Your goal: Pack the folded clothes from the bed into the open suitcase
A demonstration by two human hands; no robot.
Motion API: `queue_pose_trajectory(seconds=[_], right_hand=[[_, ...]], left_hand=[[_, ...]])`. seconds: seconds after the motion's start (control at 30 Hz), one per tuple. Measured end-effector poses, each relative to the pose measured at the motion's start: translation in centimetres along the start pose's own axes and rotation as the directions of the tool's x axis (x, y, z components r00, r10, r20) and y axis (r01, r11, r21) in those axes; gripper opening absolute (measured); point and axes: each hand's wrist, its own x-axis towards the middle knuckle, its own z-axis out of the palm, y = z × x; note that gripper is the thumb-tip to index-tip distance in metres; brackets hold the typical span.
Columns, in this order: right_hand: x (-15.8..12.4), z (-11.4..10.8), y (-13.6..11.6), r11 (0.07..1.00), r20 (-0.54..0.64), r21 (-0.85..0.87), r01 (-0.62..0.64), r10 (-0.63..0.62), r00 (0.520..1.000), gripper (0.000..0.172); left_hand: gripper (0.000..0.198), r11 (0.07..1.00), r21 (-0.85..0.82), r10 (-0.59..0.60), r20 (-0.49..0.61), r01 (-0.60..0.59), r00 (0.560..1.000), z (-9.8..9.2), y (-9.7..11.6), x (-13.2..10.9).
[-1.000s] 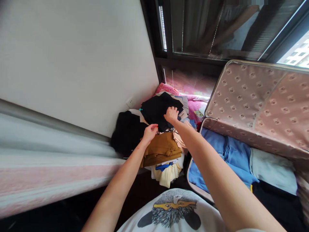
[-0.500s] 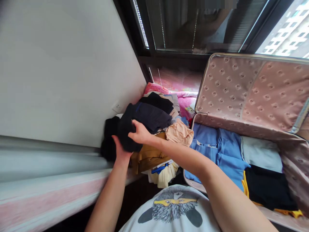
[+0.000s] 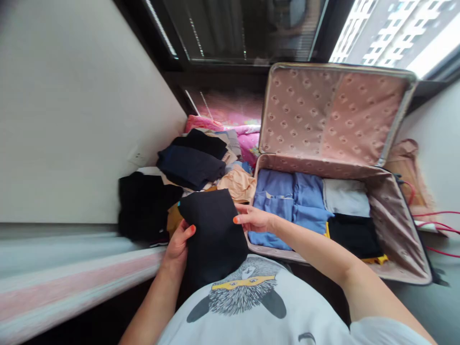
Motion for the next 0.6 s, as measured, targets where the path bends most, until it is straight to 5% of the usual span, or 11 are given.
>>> queue_pose_trajectory(seconds=[0.13, 0.27, 0.37, 0.43, 0.53, 0.6], right_hand=[[-4.3, -1.7, -0.8, 0.995, -0.278, 0.064, 0.079, -0.058, 0.959, 0.056], [-6.5, -2.7, -2.0, 0.989, -0.407, 0.007, 0.147, -0.132, 0.904, 0.049], [-6.7, -3.1, -2.6, 0.994, -0.344, -0.043, 0.103, -0.112, 0.932, 0.046], [-6.0, -3.2, -2.7, 0.993, -0.268, -0.085, 0.077, -0.097, 0.959, 0.047], [-2.9, -3.4, -2.9, 0.967, -0.191, -0.236, 0.097, -0.145, 0.971, 0.051], [0.2, -3.6, -3.4, 0.883, -0.179, -0.454, 0.116, -0.218, 0.960, 0.048]], left_hand=[[0.053, 0.976, 0.199, -0.126, 0.212, 0.084, 0.969, 6.6, -1.3, 0.0], [0.054, 0.954, 0.252, -0.237, 0.316, 0.159, 0.919, 9.3, -2.4, 0.1], [0.055, 0.949, 0.246, -0.271, 0.325, 0.196, 0.906, 8.5, -3.4, -0.9], [0.050, 0.960, 0.218, -0.229, 0.261, 0.174, 0.938, 7.0, -3.8, -1.9], [0.038, 0.990, 0.104, -0.098, -0.004, 0.098, 0.995, 3.5, -3.5, -3.8], [0.033, 0.999, -0.028, -0.047, -0.212, 0.042, 0.976, 0.6, -2.7, -5.2]])
